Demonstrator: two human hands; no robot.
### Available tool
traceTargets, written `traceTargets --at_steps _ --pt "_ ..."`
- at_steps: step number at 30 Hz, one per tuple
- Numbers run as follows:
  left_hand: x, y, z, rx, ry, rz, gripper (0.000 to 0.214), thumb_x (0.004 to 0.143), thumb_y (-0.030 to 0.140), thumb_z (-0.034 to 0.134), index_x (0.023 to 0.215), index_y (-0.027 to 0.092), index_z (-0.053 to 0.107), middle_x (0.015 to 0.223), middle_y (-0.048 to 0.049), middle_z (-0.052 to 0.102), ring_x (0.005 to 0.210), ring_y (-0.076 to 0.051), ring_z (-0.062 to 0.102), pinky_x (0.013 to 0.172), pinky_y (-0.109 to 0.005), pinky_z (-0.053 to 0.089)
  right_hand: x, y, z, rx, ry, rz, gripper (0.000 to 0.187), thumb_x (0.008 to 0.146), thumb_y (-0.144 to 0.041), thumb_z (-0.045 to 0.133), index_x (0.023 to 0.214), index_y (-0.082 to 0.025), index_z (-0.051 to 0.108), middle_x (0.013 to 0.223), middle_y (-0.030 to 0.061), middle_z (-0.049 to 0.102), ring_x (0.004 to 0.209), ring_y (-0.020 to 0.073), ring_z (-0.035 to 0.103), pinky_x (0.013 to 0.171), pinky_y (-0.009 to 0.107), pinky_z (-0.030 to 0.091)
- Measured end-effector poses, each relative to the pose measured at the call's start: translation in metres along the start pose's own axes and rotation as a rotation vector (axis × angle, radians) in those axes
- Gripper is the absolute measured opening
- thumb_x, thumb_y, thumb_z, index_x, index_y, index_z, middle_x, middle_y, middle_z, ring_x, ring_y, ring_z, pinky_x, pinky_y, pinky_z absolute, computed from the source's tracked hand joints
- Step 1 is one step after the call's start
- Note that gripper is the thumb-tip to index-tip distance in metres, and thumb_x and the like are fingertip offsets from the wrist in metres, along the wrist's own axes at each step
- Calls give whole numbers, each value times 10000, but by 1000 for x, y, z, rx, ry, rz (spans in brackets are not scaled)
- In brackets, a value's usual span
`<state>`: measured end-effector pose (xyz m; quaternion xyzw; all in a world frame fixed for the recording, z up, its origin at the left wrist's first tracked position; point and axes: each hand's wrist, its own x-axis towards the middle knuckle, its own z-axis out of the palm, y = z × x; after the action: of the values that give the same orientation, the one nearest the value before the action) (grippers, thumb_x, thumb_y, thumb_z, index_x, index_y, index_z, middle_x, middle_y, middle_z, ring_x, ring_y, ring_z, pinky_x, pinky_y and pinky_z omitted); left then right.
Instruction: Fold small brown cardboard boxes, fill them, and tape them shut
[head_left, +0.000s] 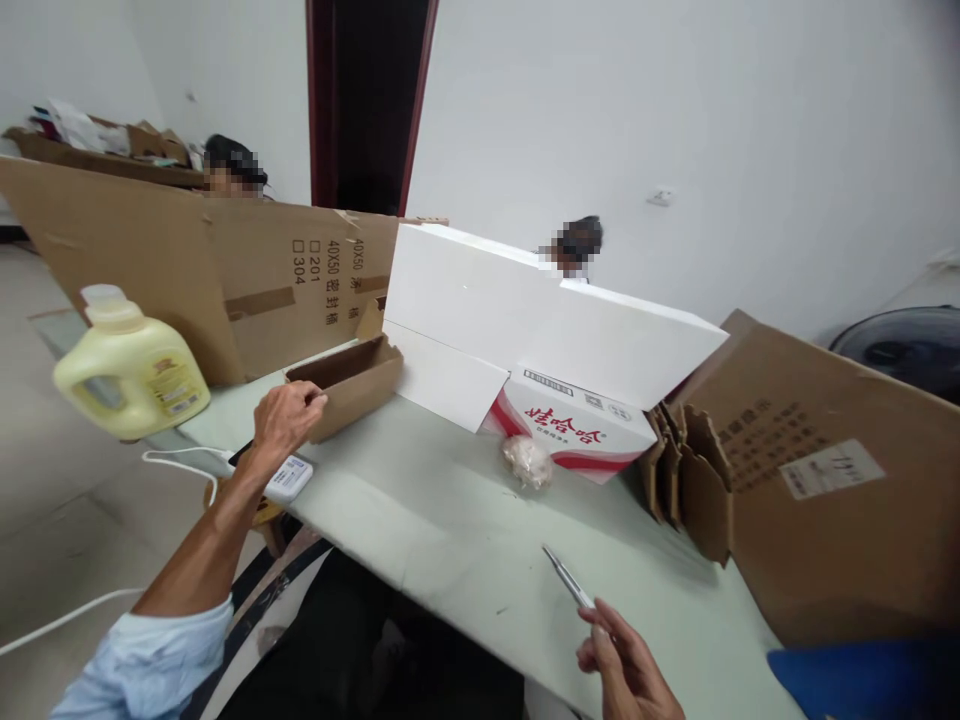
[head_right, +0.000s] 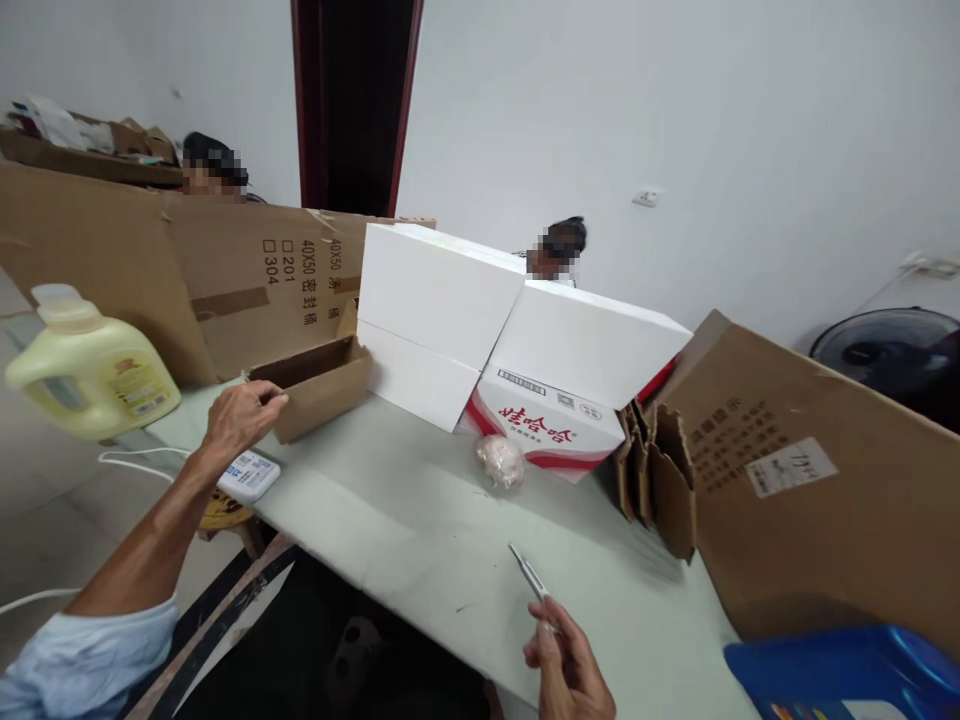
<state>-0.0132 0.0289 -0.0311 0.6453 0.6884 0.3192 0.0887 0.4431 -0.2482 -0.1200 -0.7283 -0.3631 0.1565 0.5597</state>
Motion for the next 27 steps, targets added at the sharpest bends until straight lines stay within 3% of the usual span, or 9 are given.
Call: traceTargets --at_steps 3,8,13,17,20,22,25,27 --pt "-34 14 -1 -64 -45 167 214 979 319 621 935 215 803 1016 -77 818 950 -277 726 850 -372 504 0 -18 17 25 -39 -53 599 855 -696 776 1170 -187 806 1052 124 825 664 201 653 676 382 637" --pt "-77 39 -5 -238 -194 472 250 1002 276 577 843 212 759 893 -38 745 840 -192 690 809 -316 505 4 -44 39 37 -126 -164 484 935 -612 736 1173 -195 802 1064 113 813 675 177 652 652 356 627" --pt "-115 47 -2 -432 -323 807 248 1077 181 559 937 194 763 934 -51 686 878 -176 670 773 -286 505 11 -60 49 -36 -172 -372 416 994 -509 722 1320 -252 745 1301 120 728 972 225 725 800 373 660" --pt "-138 41 1 -426 -410 878 231 1074 141 554 1023 199 772 1018 -74 710 962 -201 691 832 -317 541 18 -69 55 -88 -222 -524 542 1008 -464 740 1516 -316 622 1518 119 613 1252 273 689 984 439 645" --pt "-146 33 -7 -421 -467 845 197 1049 152 612 1132 235 771 1194 -77 755 1122 -229 719 980 -358 567 18 -72 59 -114 -363 -556 487 1044 -451 700 1508 -317 636 1545 114 618 1403 300 629 1086 465 606" --pt "-142 26 -15 -497 -430 743 139 1050 227 644 1112 244 767 1250 -71 759 1149 -237 722 999 -358 573 15 -73 61 -116 -426 -543 428 1067 -436 670 1476 -310 661 1512 110 651 1418 296 628 1113 459 591" --pt "-121 16 -18 -632 -328 298 294 1058 492 632 1063 223 750 1115 -76 764 973 -232 708 857 -339 596 5 -70 60 -105 -454 -511 406 1059 -427 688 1450 -319 671 1514 103 654 1433 294 623 1157 463 565" --pt "-105 9 -6 -685 -434 -25 493 996 675 635 1089 203 744 1031 -76 760 875 -230 676 765 -327 588 -4 -64 58 -93 -454 -481 412 1052 -459 702 1442 -332 670 1564 99 622 1488 309 581 1208 492 525"
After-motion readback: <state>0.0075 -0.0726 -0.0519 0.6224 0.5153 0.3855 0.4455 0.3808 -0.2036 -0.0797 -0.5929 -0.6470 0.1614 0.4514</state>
